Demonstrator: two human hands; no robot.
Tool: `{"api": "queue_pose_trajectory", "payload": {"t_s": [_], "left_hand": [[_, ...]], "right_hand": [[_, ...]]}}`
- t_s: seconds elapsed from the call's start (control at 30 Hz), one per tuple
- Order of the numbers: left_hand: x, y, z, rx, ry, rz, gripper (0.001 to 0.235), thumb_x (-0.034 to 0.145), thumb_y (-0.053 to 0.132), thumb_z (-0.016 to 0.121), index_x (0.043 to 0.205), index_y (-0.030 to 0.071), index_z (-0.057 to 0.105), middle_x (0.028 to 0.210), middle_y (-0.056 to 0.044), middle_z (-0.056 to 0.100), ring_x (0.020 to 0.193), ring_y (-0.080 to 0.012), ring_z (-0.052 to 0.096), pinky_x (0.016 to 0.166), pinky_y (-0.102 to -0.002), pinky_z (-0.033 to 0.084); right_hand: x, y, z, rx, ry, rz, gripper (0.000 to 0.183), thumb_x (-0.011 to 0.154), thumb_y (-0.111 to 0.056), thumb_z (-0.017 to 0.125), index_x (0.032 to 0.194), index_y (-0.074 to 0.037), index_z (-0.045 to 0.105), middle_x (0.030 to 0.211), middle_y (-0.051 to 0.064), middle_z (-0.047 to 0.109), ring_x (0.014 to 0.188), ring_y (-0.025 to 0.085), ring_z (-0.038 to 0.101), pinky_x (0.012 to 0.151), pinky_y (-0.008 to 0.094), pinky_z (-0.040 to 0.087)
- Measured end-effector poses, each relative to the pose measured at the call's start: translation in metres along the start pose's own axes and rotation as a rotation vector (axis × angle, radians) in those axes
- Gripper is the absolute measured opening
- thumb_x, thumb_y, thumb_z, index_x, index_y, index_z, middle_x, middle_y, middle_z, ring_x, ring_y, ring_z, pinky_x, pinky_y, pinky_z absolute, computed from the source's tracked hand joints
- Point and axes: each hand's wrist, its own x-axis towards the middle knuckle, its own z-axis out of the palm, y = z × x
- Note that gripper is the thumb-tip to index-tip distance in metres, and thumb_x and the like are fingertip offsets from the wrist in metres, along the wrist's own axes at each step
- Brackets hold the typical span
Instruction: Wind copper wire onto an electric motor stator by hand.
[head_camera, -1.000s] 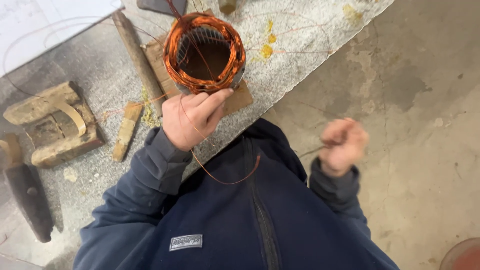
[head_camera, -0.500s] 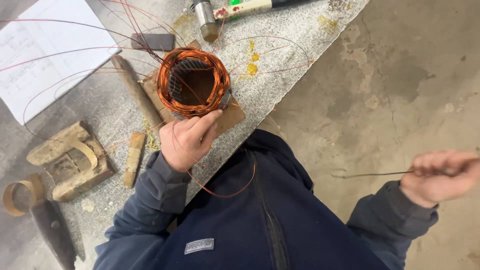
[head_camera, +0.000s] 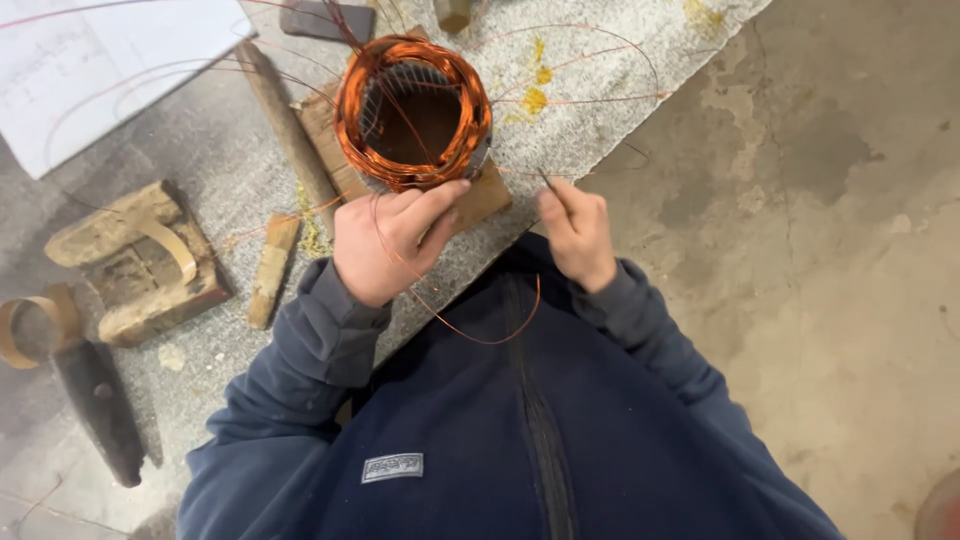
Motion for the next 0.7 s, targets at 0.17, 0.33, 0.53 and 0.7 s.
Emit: {"api": "queue_pose_trajectory", "payload": {"t_s": [0.17, 0.33, 0.53, 0.7], "left_hand": [[0.001, -0.003, 0.004, -0.017, -0.005, 0.006, 0.027, 0.093, 0.015, 0.076, 0.120, 0.016, 0.074, 0.072, -0.002, 0.062, 0.063, -0.0219, 0.064, 0.057, -0.037, 0.050], [0.004, 0.000, 0.006, -0.030, 0.002, -0.019, 0.025, 0.094, 0.012, 0.076, 0.119, 0.015, 0.075, 0.076, -0.003, 0.065, 0.065, -0.0228, 0.066, 0.058, -0.037, 0.051], [0.003, -0.001, 0.000, -0.012, 0.044, -0.028, 0.023, 0.092, 0.013, 0.076, 0.115, 0.016, 0.075, 0.074, -0.002, 0.067, 0.063, -0.0225, 0.067, 0.056, -0.036, 0.051], [0.003, -0.003, -0.001, -0.067, 0.052, 0.005, 0.029, 0.091, 0.012, 0.074, 0.119, 0.017, 0.072, 0.086, -0.001, 0.071, 0.072, -0.0215, 0.069, 0.063, -0.034, 0.054]], "right_hand": [[0.021, -0.012, 0.018, 0.089, 0.033, -0.046, 0.029, 0.103, -0.024, 0.060, 0.090, 0.001, 0.059, 0.066, 0.009, 0.054, 0.062, 0.010, 0.049, 0.057, 0.031, 0.043], [0.026, -0.025, 0.028, 0.027, 0.016, -0.083, 0.030, 0.103, -0.024, 0.062, 0.087, 0.002, 0.060, 0.065, 0.011, 0.051, 0.057, 0.015, 0.048, 0.056, 0.031, 0.042], [0.023, -0.015, 0.035, 0.124, 0.074, -0.168, 0.030, 0.108, -0.022, 0.053, 0.095, 0.003, 0.064, 0.066, 0.009, 0.054, 0.058, 0.016, 0.052, 0.058, 0.032, 0.043], [-0.008, 0.032, 0.005, 0.197, 0.140, -0.222, 0.040, 0.111, -0.025, 0.047, 0.081, 0.001, 0.052, 0.066, 0.004, 0.048, 0.058, 0.016, 0.041, 0.063, 0.032, 0.042]]}}
